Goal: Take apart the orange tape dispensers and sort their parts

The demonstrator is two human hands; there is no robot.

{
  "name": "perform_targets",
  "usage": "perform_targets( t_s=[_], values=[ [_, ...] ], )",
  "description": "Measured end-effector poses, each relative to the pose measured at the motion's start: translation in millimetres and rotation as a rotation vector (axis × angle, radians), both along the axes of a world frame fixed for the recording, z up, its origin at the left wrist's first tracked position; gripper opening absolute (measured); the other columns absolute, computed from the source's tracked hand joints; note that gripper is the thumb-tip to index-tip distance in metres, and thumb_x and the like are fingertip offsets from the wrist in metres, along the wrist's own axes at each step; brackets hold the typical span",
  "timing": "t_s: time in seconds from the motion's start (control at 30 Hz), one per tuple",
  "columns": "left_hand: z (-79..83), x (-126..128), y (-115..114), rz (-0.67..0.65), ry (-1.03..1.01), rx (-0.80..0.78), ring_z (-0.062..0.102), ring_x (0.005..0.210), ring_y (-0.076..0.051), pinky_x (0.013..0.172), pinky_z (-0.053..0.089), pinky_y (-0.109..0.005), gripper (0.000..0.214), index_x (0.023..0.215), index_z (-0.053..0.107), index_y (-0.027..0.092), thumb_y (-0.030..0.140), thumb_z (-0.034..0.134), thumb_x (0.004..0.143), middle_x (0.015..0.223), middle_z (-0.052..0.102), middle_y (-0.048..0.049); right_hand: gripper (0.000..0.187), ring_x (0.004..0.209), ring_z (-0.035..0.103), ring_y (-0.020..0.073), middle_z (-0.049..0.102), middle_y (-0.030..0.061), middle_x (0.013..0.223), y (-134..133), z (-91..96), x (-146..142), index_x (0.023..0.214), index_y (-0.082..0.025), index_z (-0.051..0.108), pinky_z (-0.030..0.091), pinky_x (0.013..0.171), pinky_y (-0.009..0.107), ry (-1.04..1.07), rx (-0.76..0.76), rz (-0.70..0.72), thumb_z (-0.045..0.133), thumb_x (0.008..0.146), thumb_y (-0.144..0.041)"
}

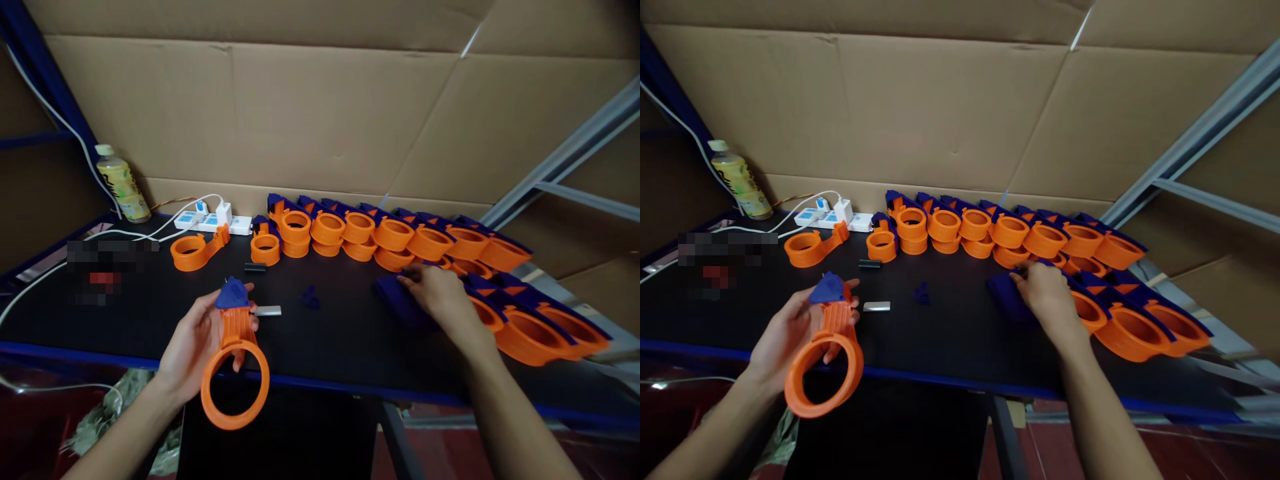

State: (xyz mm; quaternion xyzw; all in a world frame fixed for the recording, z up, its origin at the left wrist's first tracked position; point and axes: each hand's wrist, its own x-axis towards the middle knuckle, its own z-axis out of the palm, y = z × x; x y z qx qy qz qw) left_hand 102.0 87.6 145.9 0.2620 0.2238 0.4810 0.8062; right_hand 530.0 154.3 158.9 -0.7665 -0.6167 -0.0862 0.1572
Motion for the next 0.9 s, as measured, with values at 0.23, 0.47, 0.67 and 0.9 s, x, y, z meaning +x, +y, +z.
perform_targets(
  t_s=[0.23,0.47,0.67,0.9],
  values=[
    [0.2,-0.5,-1.2,0.008,0.067,-0.036,0.069,0.072,-0.022,0.045,0.057,-0.029,0.036,0.116,0.062,0.010,0.037,0.045,0.098,0.088,0.069,-0.0127,0.043,0.080,0.069,0.0384,0.072,0.0237,0.088,-32.4,24.6,-52.4,0.106,-0.011,0.073,0.048,0.063,0.043,-0.283,0.016,-0.110,0.046,0.097,-0.043],
    [-5.5,24.9,-22.4,0.055,0.281,0.105,0.065,0.056,-0.016,0.060,0.052,-0.024,0.021,0.106,0.056,0.018,0.033,0.062,0.092,0.062,0.069,-0.0038,0.044,0.080,0.070,0.0142,0.073,0.0051,0.107,-84.1,35.5,-168.3,0.133,-0.023,0.058,0.053,0.068,0.024,0.191,0.086,0.839,0.056,0.096,-0.046],
    [-6.9,28.4,-24.8,0.116,0.354,0.127,0.059,0.050,-0.013,0.058,0.047,-0.022,0.022,0.099,0.054,0.020,0.037,0.065,0.090,0.058,0.066,0.0002,0.041,0.088,0.070,0.0192,0.074,0.0108,0.104,-98.0,25.6,-204.8,0.121,-0.011,0.062,0.054,0.069,0.028,-0.001,0.169,0.964,0.054,0.097,-0.043],
    [-13.8,31.2,-24.3,0.065,0.475,0.192,0.060,0.047,-0.014,0.055,0.046,-0.023,0.026,0.102,0.061,0.017,0.040,0.063,0.090,0.054,0.065,-0.0009,0.031,0.078,0.070,0.0184,0.074,0.0122,0.091,-94.4,7.6,-207.3,0.118,-0.007,0.064,0.053,0.060,0.028,-0.156,0.237,0.931,0.043,0.100,-0.021]
  ],
)
